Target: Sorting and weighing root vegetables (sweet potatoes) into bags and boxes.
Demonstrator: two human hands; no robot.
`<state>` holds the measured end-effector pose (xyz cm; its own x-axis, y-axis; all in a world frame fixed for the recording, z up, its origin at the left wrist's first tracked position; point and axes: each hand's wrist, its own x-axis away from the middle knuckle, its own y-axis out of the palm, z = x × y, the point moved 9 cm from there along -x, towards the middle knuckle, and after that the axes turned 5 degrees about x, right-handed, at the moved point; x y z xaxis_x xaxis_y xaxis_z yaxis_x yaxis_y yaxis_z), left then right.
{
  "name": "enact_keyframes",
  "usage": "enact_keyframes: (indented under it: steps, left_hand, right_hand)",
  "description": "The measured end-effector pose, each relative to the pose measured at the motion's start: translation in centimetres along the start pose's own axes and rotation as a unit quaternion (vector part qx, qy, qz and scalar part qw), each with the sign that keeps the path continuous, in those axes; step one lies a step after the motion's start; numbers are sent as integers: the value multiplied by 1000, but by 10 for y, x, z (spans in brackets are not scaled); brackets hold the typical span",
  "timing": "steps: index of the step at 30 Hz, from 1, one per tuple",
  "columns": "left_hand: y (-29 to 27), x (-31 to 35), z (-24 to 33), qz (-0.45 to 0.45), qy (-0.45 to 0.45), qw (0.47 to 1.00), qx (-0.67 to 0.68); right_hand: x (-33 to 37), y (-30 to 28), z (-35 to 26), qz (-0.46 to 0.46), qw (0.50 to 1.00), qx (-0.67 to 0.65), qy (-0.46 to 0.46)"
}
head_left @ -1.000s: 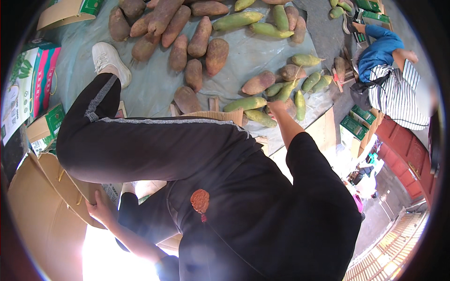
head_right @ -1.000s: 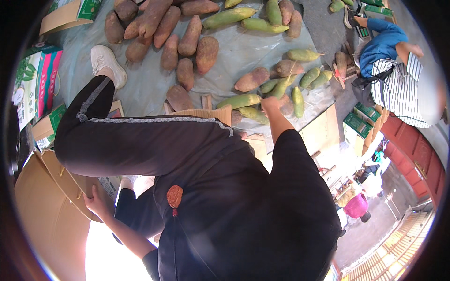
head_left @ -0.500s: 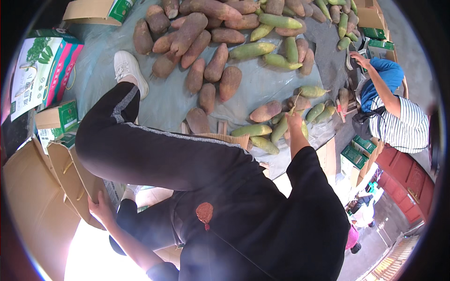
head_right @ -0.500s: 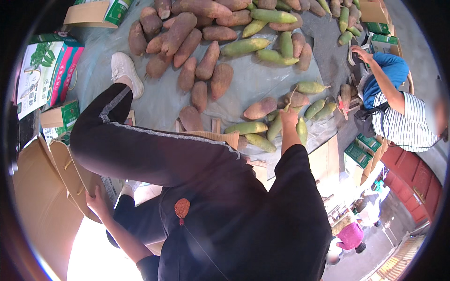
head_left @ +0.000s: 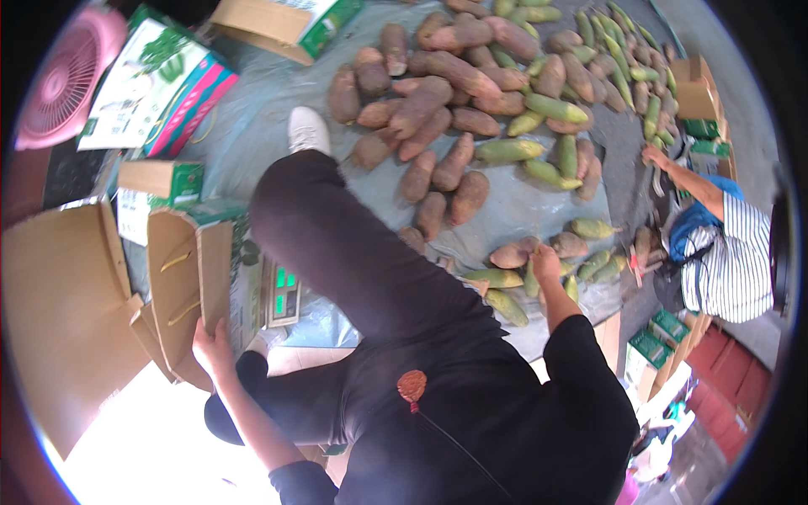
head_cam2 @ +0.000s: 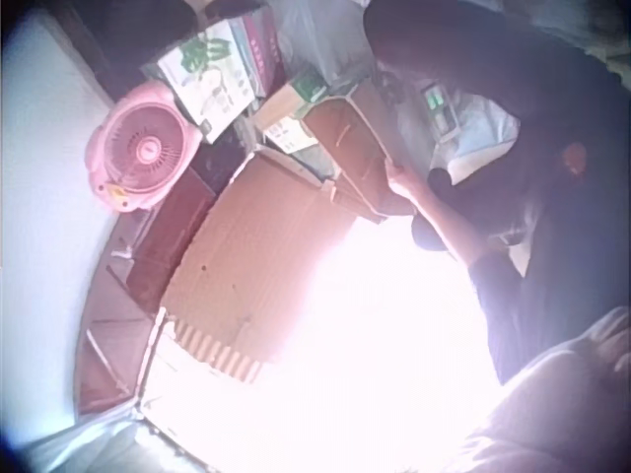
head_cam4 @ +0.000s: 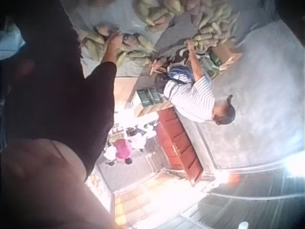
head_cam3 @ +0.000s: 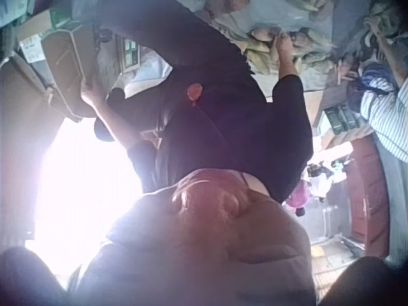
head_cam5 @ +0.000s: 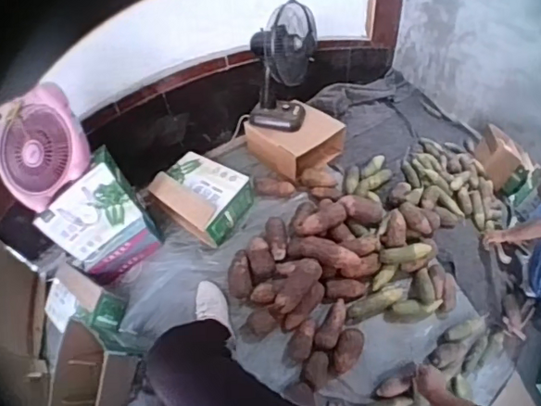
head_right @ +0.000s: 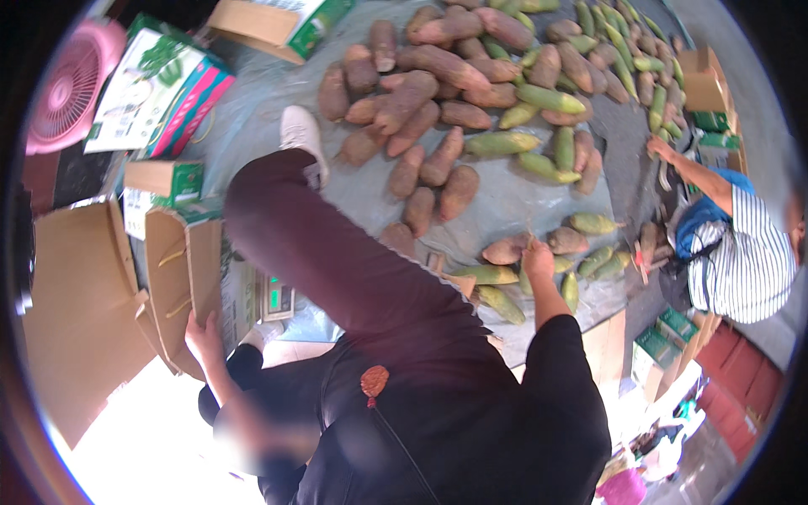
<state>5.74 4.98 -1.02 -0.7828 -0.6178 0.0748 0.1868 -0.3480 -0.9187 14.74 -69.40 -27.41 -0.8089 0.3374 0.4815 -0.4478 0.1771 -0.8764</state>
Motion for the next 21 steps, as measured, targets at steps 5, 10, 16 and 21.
enact_keyframes:
  steps: [5,10,16,21]
  left_hand:
    - [-3,3,-14,13,-35,997,-66]
    - [-1,2,-3,14,-28,997,-67]
    - [1,20,-3,21,-3,997,-71]
    - [14,21,-1,3,-22,997,-68]
  right_hand:
    - [-18,-66,-45,73,984,-117,-109]
    - [-34,-188,-133,198,901,-230,-308]
    - [34,-352,-327,200,811,-396,-381]
    - [149,-393,-465,55,575,-568,-586]
